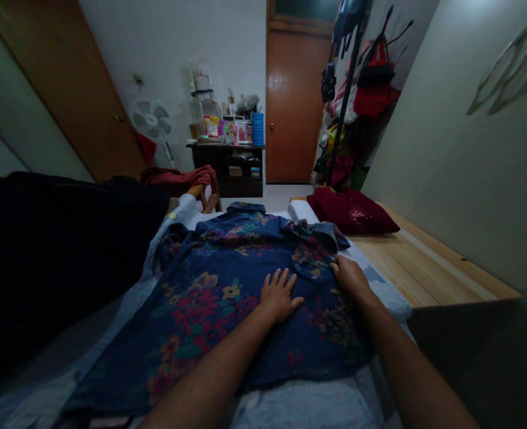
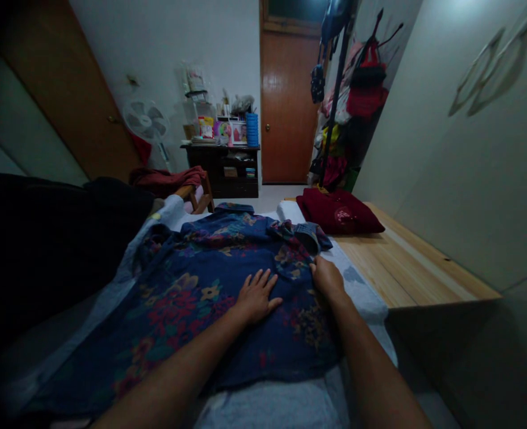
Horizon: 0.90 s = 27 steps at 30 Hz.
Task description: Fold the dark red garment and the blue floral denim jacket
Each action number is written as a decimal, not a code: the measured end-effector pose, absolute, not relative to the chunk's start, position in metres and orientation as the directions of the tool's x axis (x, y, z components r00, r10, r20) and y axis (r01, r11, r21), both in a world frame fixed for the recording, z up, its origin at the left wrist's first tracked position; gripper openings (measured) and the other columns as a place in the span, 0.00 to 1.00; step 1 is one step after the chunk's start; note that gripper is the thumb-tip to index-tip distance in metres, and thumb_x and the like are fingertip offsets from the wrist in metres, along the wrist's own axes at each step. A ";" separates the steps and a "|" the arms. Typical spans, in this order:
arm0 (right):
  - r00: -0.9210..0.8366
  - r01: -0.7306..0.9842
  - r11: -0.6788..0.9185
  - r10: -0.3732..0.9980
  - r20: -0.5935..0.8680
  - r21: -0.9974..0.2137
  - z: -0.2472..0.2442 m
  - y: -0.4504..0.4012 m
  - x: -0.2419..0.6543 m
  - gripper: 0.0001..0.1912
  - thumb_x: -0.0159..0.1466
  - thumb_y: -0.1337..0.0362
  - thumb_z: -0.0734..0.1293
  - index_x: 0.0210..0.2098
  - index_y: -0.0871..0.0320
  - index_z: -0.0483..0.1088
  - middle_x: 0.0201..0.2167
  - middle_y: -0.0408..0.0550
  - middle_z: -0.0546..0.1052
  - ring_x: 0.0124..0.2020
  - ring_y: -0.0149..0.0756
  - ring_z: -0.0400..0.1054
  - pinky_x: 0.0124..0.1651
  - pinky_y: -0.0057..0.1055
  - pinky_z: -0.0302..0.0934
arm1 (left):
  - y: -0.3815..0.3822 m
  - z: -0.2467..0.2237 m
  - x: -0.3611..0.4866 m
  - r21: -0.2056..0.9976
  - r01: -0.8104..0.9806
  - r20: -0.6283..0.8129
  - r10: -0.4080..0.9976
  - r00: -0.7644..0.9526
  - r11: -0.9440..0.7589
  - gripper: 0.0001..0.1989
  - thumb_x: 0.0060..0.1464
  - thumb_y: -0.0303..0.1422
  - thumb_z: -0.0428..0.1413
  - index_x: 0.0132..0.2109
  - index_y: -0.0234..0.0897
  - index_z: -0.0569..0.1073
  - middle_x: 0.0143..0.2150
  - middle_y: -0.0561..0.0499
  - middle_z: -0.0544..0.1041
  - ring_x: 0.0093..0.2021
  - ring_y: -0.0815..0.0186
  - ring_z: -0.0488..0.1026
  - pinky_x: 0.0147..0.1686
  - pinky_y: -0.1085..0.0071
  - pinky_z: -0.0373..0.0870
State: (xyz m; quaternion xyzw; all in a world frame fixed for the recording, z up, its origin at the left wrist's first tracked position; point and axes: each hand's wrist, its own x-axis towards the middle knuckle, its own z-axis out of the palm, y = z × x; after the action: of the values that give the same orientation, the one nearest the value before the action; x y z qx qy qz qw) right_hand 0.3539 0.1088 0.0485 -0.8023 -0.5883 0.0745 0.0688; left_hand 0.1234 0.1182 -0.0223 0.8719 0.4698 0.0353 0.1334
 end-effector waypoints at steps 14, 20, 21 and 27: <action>0.378 0.923 -0.373 0.925 0.041 -0.096 0.058 0.124 0.310 0.17 0.70 0.56 0.57 0.50 0.62 0.65 0.43 0.62 0.77 0.45 0.47 0.74 0.44 0.37 0.63 | 0.111 -0.017 0.144 0.383 0.626 0.070 0.697 0.714 -0.680 0.30 0.63 0.46 0.44 0.69 0.43 0.54 0.72 0.47 0.54 0.70 0.58 0.50 0.67 0.54 0.49; 0.383 0.923 -0.381 0.923 0.034 -0.059 0.054 0.129 0.325 0.16 0.70 0.60 0.54 0.48 0.61 0.67 0.42 0.62 0.77 0.44 0.49 0.74 0.42 0.39 0.64 | 0.111 -0.029 0.124 0.328 0.750 0.016 0.797 0.604 -0.575 0.37 0.59 0.56 0.43 0.69 0.44 0.54 0.72 0.44 0.50 0.72 0.49 0.43 0.67 0.49 0.45; 0.380 0.924 -0.377 0.925 0.031 -0.057 0.054 0.131 0.325 0.15 0.69 0.62 0.54 0.48 0.62 0.68 0.42 0.62 0.77 0.44 0.49 0.74 0.42 0.39 0.64 | 0.112 -0.028 0.119 0.320 0.761 0.008 0.805 0.593 -0.564 0.37 0.59 0.57 0.44 0.69 0.44 0.55 0.72 0.43 0.51 0.72 0.47 0.43 0.67 0.49 0.45; 0.270 0.961 -0.262 0.957 0.109 -0.084 0.069 0.164 0.308 0.15 0.67 0.64 0.58 0.49 0.63 0.69 0.47 0.61 0.76 0.48 0.47 0.72 0.47 0.35 0.62 | 0.125 -0.012 0.111 0.325 0.699 0.042 0.749 0.662 -0.637 0.27 0.62 0.49 0.44 0.63 0.42 0.64 0.67 0.43 0.62 0.68 0.51 0.54 0.65 0.50 0.51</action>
State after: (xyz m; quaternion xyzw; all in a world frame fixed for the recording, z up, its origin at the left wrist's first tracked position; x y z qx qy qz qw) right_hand 0.3083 0.1635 0.0687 -0.7941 -0.6039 -0.0181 0.0666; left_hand 0.1111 0.1245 -0.0116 0.9004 0.4020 0.0868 0.1419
